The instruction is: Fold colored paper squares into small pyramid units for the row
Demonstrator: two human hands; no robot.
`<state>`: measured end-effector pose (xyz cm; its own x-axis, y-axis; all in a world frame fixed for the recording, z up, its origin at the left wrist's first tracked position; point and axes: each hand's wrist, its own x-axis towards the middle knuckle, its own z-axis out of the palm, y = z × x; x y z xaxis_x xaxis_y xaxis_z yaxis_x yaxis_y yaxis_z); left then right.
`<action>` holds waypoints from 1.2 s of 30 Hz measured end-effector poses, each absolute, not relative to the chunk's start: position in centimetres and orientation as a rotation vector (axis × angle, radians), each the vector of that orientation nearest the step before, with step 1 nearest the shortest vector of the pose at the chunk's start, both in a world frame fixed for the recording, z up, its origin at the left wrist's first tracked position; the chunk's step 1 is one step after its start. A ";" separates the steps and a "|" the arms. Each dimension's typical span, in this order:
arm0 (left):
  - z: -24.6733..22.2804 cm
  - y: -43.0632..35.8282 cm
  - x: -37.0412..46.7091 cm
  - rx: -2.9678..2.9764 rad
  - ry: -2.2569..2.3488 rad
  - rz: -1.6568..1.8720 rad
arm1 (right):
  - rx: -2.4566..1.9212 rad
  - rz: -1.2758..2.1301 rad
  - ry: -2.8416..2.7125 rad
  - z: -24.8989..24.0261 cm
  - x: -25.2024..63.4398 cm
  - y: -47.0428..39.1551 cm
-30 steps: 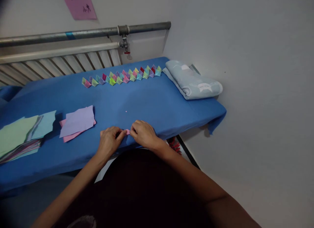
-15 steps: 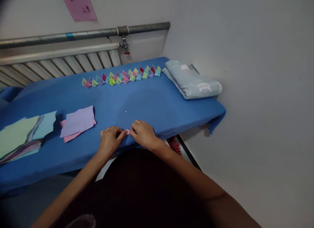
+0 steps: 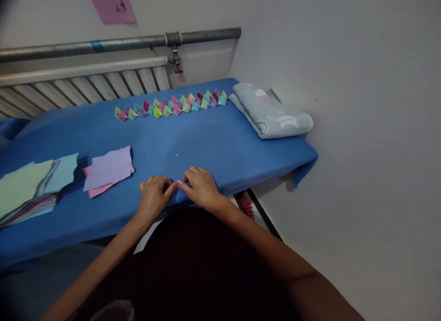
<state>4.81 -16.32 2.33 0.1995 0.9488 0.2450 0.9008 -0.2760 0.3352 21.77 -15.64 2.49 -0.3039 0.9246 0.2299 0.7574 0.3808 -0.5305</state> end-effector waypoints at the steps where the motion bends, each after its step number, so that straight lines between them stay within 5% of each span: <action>1: 2.5 -16.2 4.8 2.320 1.816 0.598 | -1.458 0.456 -2.152 2.6 21.7 -15.6; 16: 7.6 -10.0 3.8 2.001 1.435 -0.327 | -1.696 0.858 -2.252 5.9 21.8 -13.2; 36: 9.5 -9.2 5.6 2.114 1.377 -0.778 | -1.811 0.867 -2.363 7.5 21.0 -12.4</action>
